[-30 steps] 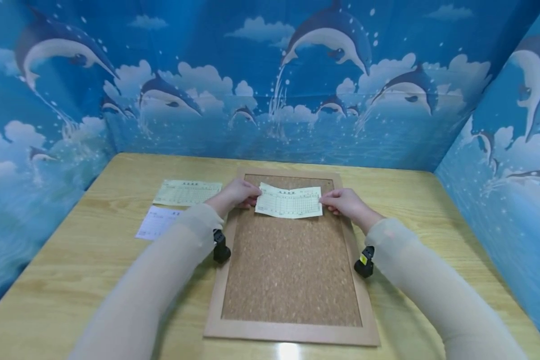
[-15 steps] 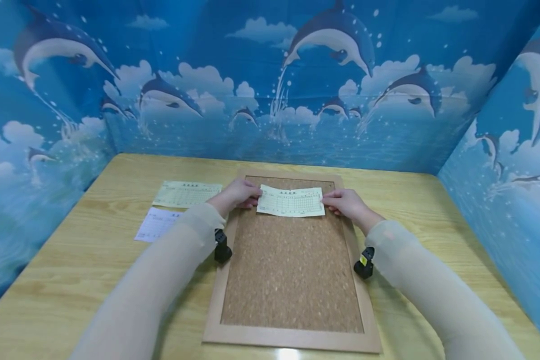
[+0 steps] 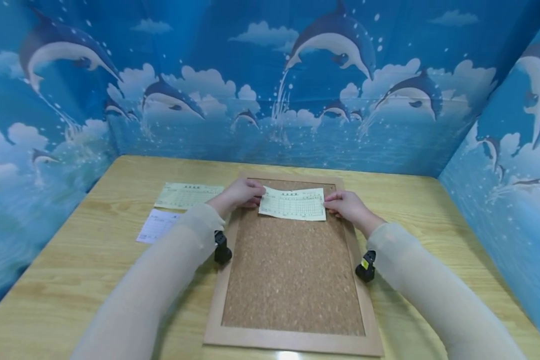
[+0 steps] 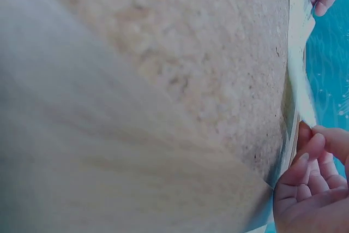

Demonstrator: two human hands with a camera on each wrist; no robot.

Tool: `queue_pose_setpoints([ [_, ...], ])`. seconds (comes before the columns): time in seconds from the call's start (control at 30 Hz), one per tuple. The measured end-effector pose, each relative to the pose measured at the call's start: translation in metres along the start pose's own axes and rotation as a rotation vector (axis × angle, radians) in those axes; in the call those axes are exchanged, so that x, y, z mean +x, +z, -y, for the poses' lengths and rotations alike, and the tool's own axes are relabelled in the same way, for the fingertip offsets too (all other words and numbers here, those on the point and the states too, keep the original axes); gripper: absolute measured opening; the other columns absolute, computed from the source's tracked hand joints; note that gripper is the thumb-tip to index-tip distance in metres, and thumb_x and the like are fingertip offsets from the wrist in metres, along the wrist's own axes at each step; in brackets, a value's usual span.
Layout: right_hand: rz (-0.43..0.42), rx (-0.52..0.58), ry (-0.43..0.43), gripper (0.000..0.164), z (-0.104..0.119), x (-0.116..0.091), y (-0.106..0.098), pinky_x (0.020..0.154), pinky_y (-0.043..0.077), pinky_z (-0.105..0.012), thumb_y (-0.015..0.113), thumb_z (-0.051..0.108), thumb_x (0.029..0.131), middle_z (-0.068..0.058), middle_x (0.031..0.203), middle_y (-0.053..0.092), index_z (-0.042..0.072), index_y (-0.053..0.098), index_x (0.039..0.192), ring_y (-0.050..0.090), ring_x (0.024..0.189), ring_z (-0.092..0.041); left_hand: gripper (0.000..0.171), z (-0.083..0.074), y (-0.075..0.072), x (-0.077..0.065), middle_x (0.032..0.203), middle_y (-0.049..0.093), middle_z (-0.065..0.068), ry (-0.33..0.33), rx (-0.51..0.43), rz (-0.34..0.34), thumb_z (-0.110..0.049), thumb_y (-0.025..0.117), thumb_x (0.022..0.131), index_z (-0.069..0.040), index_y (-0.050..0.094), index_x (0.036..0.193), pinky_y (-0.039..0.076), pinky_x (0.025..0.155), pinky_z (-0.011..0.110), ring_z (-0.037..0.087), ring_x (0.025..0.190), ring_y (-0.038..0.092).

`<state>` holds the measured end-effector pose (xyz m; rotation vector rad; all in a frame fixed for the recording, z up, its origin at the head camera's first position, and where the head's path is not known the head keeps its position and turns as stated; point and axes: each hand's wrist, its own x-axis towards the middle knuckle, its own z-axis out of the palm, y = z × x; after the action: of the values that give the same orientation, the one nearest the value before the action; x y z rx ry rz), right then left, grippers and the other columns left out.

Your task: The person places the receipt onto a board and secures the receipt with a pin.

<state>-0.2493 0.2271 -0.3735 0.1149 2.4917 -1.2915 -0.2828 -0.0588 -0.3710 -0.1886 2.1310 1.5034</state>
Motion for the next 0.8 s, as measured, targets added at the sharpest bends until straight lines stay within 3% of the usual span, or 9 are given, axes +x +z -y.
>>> queue_pose_setpoints([
  [0.13,-0.005,0.011,-0.003,0.026,-0.002,-0.001,0.003,0.066,0.045,-0.026,0.056,0.015,0.094,-0.006,0.089,0.057,-0.003,0.058,0.112,0.052,0.076,-0.013,0.029,0.001,0.002,-0.002,0.12,0.059,0.009,0.005,0.0,0.008,-0.022,0.058,0.094,-0.006,0.059,0.118,0.051,0.08,0.032,0.023,0.105,0.058],
  [0.3,0.012,0.01,0.001,0.033,-0.003,-0.002,0.002,0.068,0.045,-0.026,0.053,0.017,0.096,-0.009,0.1,0.059,-0.001,0.057,0.123,0.052,0.08,-0.013,0.037,0.002,0.001,-0.003,0.129,0.054,0.011,0.016,-0.003,0.042,-0.021,0.055,0.096,-0.005,0.053,0.13,0.048,0.087,0.035,0.025,0.115,0.054],
  [0.6,0.104,-0.043,-0.022,0.045,-0.003,-0.003,0.0,0.082,0.046,-0.033,0.048,0.023,0.098,-0.019,0.124,0.055,0.001,0.044,0.137,0.054,0.103,-0.023,0.046,0.002,0.0,-0.006,0.137,0.047,0.012,0.048,0.038,0.078,-0.022,0.053,0.096,-0.005,0.044,0.138,0.044,0.094,0.036,0.025,0.121,0.049],
  [0.7,0.121,-0.072,-0.033,0.046,0.0,-0.004,-0.002,0.084,0.045,-0.035,0.047,0.023,0.099,-0.02,0.125,0.054,0.003,0.041,0.14,0.054,0.106,-0.025,0.048,0.0,-0.001,-0.008,0.14,0.044,0.011,0.084,0.115,0.081,-0.024,0.053,0.096,-0.007,0.042,0.14,0.044,0.094,0.037,0.025,0.122,0.047],
  [0.8,0.131,-0.104,-0.057,0.047,0.004,-0.007,-0.004,0.083,0.046,-0.036,0.046,0.023,0.099,-0.02,0.122,0.056,0.002,0.039,0.141,0.054,0.104,-0.025,0.049,-0.002,-0.003,-0.014,0.14,0.043,0.012,0.155,0.267,0.074,-0.027,0.054,0.096,-0.009,0.042,0.14,0.041,0.096,0.041,0.026,0.123,0.045],
])
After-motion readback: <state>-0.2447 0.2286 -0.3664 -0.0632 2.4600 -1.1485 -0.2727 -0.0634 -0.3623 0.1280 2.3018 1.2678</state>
